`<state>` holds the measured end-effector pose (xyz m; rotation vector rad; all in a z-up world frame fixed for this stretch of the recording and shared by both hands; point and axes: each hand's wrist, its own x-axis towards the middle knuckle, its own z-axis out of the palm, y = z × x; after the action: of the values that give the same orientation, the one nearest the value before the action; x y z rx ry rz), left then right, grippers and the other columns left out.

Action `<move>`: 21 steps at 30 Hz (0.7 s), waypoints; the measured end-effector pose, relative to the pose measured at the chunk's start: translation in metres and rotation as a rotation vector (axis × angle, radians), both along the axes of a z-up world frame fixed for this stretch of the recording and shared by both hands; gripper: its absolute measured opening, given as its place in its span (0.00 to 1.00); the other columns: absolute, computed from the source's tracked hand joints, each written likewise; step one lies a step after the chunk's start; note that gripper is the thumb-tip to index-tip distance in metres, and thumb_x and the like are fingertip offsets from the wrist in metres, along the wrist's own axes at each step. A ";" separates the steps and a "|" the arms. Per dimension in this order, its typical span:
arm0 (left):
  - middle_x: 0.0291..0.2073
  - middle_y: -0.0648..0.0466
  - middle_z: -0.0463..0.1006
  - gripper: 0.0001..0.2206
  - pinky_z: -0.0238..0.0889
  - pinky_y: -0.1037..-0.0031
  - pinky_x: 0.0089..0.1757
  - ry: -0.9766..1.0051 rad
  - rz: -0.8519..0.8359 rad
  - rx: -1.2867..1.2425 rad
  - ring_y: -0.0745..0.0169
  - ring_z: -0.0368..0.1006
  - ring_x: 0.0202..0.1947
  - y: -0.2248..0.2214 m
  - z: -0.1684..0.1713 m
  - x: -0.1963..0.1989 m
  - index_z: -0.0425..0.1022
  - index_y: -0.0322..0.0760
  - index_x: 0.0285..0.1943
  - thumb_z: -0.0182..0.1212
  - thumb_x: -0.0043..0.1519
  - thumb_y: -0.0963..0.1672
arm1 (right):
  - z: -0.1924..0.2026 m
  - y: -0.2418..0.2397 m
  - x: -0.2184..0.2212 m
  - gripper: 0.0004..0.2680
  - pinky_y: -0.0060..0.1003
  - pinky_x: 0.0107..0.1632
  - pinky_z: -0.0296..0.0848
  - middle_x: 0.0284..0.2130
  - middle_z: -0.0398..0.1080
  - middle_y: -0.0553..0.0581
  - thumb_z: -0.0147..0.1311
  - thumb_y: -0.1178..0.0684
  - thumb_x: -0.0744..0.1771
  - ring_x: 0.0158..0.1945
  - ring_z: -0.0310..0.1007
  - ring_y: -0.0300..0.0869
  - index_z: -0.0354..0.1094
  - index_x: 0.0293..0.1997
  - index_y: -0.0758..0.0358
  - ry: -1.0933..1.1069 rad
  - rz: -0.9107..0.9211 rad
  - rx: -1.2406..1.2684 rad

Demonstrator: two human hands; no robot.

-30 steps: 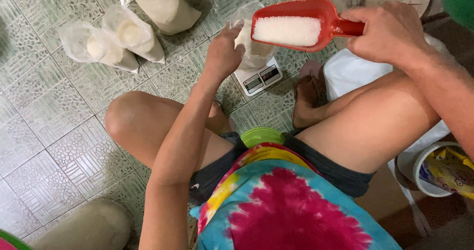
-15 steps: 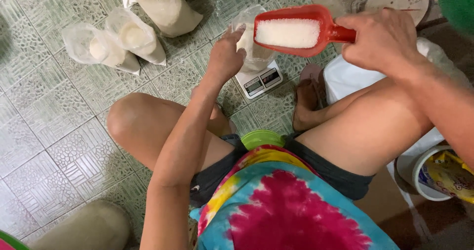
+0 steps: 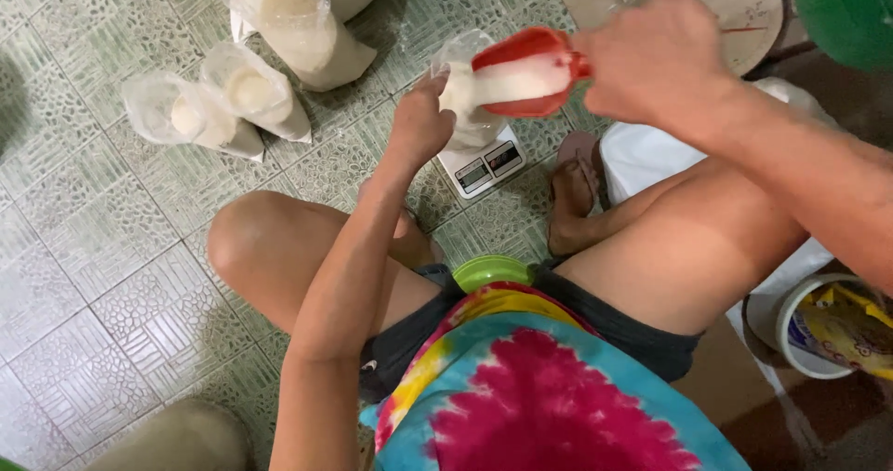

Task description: Weighing and bagging sugar from a large sack into smaller portions using a scoop and a digital scale.

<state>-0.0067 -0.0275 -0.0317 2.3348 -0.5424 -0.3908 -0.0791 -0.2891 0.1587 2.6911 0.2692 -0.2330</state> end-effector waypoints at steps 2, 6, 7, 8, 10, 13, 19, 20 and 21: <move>0.63 0.41 0.74 0.27 0.62 0.65 0.60 -0.056 0.020 -0.096 0.44 0.66 0.67 0.001 -0.006 0.001 0.74 0.25 0.61 0.54 0.48 0.36 | 0.004 0.015 0.009 0.06 0.38 0.26 0.71 0.26 0.79 0.53 0.52 0.48 0.62 0.21 0.77 0.46 0.76 0.30 0.47 -0.015 0.119 -0.070; 0.64 0.40 0.73 0.28 0.61 0.65 0.62 0.001 0.012 -0.068 0.43 0.65 0.67 0.002 0.004 0.000 0.72 0.24 0.63 0.52 0.48 0.36 | 0.005 0.022 0.001 0.04 0.37 0.25 0.68 0.23 0.76 0.50 0.53 0.49 0.63 0.21 0.74 0.44 0.73 0.27 0.48 -0.210 0.231 -0.040; 0.63 0.40 0.73 0.29 0.61 0.64 0.61 -0.052 -0.002 -0.053 0.43 0.66 0.67 0.003 0.000 0.000 0.71 0.23 0.63 0.52 0.48 0.36 | 0.012 0.021 -0.003 0.03 0.36 0.24 0.68 0.24 0.75 0.48 0.53 0.50 0.63 0.21 0.74 0.41 0.73 0.29 0.46 -0.222 0.219 -0.078; 0.63 0.40 0.74 0.29 0.62 0.64 0.60 -0.106 -0.016 -0.039 0.44 0.66 0.66 0.003 -0.005 0.001 0.71 0.23 0.64 0.52 0.48 0.36 | 0.019 0.020 -0.006 0.03 0.35 0.23 0.67 0.25 0.75 0.47 0.53 0.50 0.63 0.22 0.74 0.39 0.73 0.31 0.45 -0.233 0.207 -0.116; 0.63 0.41 0.74 0.29 0.62 0.65 0.59 -0.057 -0.006 -0.048 0.43 0.67 0.65 0.007 -0.006 0.001 0.70 0.24 0.65 0.53 0.49 0.37 | 0.032 0.000 -0.018 0.03 0.37 0.24 0.62 0.26 0.76 0.44 0.53 0.47 0.63 0.22 0.74 0.38 0.73 0.33 0.40 -0.258 0.132 -0.176; 0.63 0.40 0.74 0.28 0.63 0.64 0.58 -0.053 -0.022 -0.060 0.41 0.69 0.63 0.017 -0.018 0.007 0.70 0.25 0.65 0.55 0.52 0.38 | 0.052 -0.044 -0.041 0.10 0.45 0.27 0.65 0.30 0.78 0.47 0.54 0.48 0.59 0.26 0.76 0.49 0.75 0.41 0.40 -0.173 -0.132 -0.005; 0.44 0.39 0.78 0.27 0.67 0.64 0.40 -0.018 -0.072 -0.056 0.45 0.74 0.37 0.022 0.010 0.006 0.70 0.27 0.68 0.57 0.57 0.41 | -0.021 -0.184 -0.181 0.17 0.41 0.41 0.66 0.39 0.73 0.58 0.57 0.63 0.60 0.35 0.67 0.49 0.71 0.55 0.68 -0.277 -0.630 1.027; 0.30 0.43 0.80 0.27 0.67 0.68 0.30 0.109 0.011 -0.034 0.54 0.74 0.22 0.020 0.026 0.003 0.70 0.29 0.70 0.57 0.58 0.41 | -0.048 -0.205 -0.210 0.26 0.36 0.52 0.69 0.51 0.74 0.60 0.56 0.69 0.58 0.46 0.70 0.44 0.68 0.65 0.74 -0.360 -0.689 1.287; 0.30 0.43 0.80 0.27 0.67 0.68 0.30 0.107 -0.012 -0.033 0.54 0.74 0.22 0.016 0.032 0.001 0.70 0.29 0.70 0.57 0.58 0.41 | -0.060 -0.209 -0.234 0.26 0.36 0.52 0.69 0.51 0.74 0.60 0.56 0.69 0.58 0.46 0.70 0.44 0.68 0.65 0.74 -0.377 -0.706 1.285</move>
<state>-0.0052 -0.0115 0.0006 2.2655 -0.5072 -0.5054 -0.3134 -0.4979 0.0982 3.8606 -1.0044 0.4134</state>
